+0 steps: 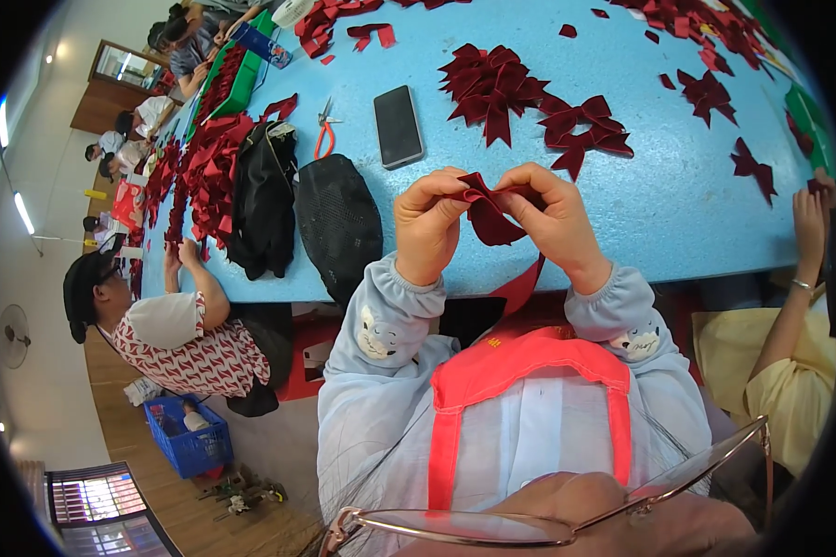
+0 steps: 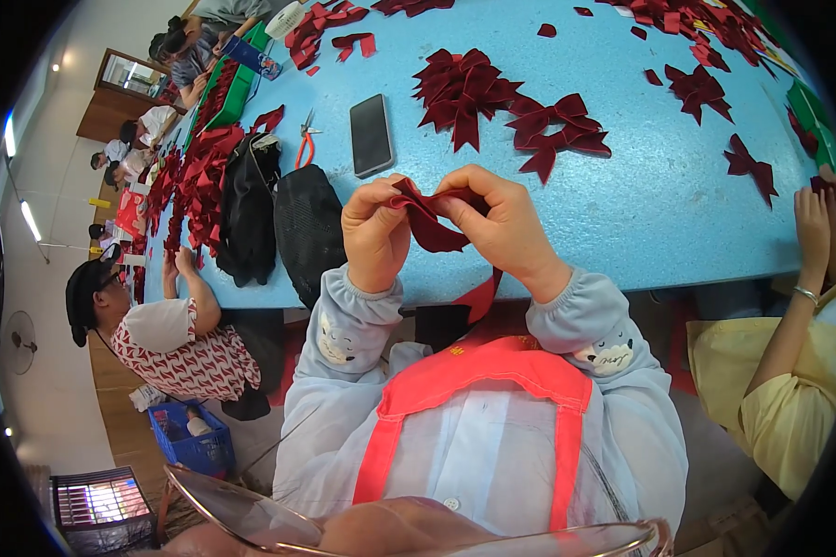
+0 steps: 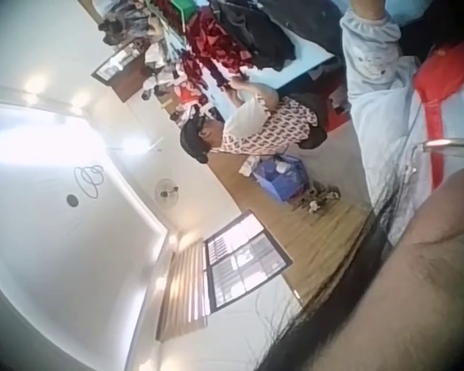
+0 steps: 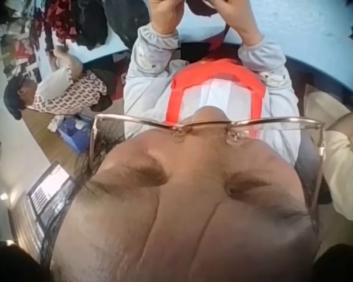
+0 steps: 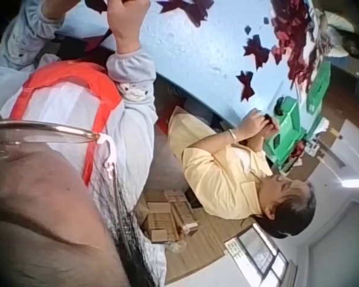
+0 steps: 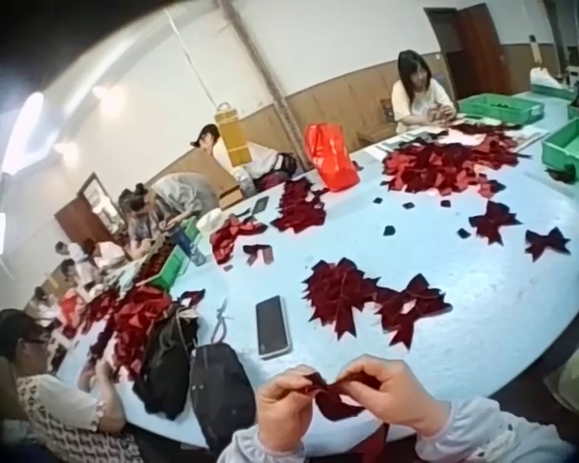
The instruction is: Folding and tying red ribbons into bows at a factory workbench.
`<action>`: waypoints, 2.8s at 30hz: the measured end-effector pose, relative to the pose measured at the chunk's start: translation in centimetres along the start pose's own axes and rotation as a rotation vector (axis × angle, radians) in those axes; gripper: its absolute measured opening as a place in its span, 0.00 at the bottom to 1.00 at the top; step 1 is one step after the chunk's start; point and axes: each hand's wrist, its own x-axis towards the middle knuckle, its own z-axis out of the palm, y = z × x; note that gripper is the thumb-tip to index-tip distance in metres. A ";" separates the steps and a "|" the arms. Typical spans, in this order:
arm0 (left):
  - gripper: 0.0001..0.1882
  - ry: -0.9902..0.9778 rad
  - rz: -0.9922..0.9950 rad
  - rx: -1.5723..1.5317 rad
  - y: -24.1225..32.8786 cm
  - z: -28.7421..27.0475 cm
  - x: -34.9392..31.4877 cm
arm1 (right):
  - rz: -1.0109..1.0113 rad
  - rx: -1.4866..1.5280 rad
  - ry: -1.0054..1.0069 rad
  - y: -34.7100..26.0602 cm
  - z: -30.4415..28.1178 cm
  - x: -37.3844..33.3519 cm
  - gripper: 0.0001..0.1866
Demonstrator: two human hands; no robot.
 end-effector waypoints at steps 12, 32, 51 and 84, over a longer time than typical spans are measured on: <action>0.05 -0.011 -0.176 -0.176 -0.5 -2.7 -0.8 | -0.027 -0.007 0.056 0.6 1.1 0.1 0.06; 0.07 0.091 0.084 0.158 0.1 -0.4 0.6 | -0.002 0.063 0.191 -0.7 1.2 0.2 0.06; 0.08 0.167 -0.038 0.116 1.7 0.2 -2.5 | 0.030 0.148 0.186 -1.5 3.5 -2.1 0.06; 0.09 -0.020 -0.160 0.354 -1.4 -0.5 -2.1 | 0.057 0.152 0.099 2.0 0.0 -1.7 0.04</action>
